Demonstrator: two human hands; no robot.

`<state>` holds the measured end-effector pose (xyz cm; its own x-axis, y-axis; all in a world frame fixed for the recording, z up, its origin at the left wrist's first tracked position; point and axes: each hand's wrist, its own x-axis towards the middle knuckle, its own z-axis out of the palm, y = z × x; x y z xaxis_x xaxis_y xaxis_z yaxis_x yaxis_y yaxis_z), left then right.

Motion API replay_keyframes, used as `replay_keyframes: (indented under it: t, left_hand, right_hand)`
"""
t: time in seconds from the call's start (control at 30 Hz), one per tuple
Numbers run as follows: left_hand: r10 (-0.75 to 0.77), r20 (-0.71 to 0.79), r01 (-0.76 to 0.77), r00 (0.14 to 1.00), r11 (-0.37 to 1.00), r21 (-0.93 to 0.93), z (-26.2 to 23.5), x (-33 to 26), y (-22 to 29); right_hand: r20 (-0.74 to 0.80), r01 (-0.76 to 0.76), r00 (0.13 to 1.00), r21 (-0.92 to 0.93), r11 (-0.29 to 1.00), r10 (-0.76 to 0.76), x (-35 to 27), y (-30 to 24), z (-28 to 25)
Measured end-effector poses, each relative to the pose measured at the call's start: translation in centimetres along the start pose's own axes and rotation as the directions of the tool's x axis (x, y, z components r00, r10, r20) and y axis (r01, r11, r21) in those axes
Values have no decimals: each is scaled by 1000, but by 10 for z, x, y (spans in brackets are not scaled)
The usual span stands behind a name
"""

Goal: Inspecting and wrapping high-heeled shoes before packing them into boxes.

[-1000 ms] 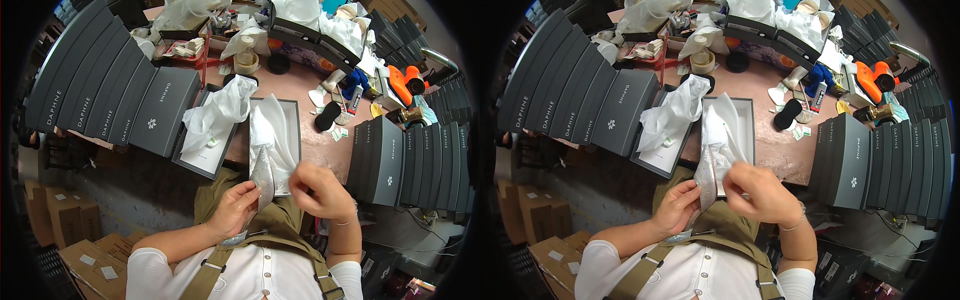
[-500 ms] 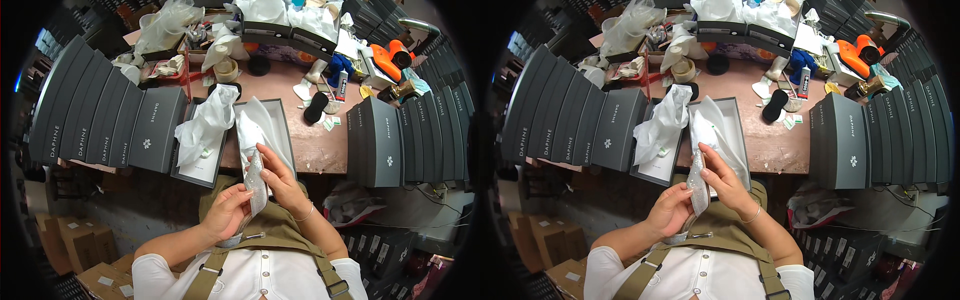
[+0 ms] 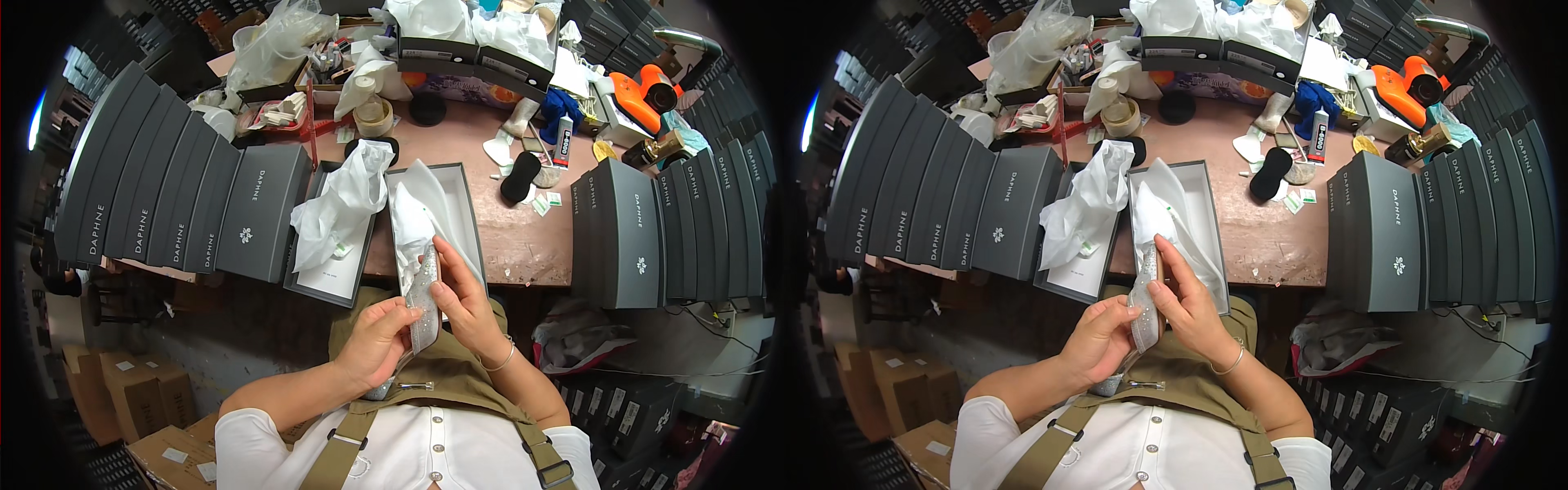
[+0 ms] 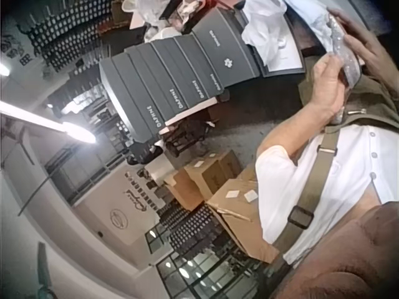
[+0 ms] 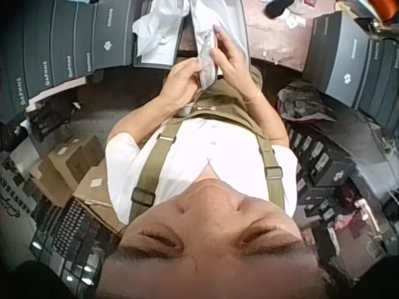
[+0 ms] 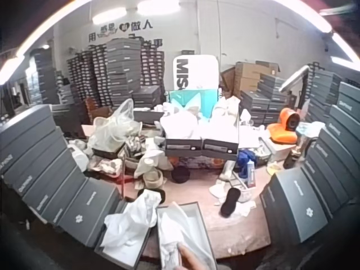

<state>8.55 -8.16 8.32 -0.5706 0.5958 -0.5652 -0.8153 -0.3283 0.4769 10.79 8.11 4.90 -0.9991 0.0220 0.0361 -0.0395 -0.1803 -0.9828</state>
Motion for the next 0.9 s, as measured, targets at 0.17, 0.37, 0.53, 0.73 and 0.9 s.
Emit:
replay_keyframes:
  t: [0.17,0.37,0.53,0.73,0.9]
  left_hand:
    - [4,2,-4,1000,1000,-18,-2,0,-2]
    - [1,-19,-2,1000,1000,-25,0,1,-2]
    - [19,-16,-20,1000,999,-26,-6,0,-5]
    - [18,-15,-18,1000,999,-50,-3,1,-3]
    - [-60,117,59,991,998,8,-16,11,5]
  right_hand:
    - [10,-26,1000,-38,999,27,-1,-4,-1]
    - [8,-34,999,-20,999,34,0,-6,1]
    - [14,1,1000,-57,998,-1,0,-1,2]
    - [-6,-29,1000,-22,999,29,-2,7,1]
    - [52,-99,994,83,992,95,5,7,-4]
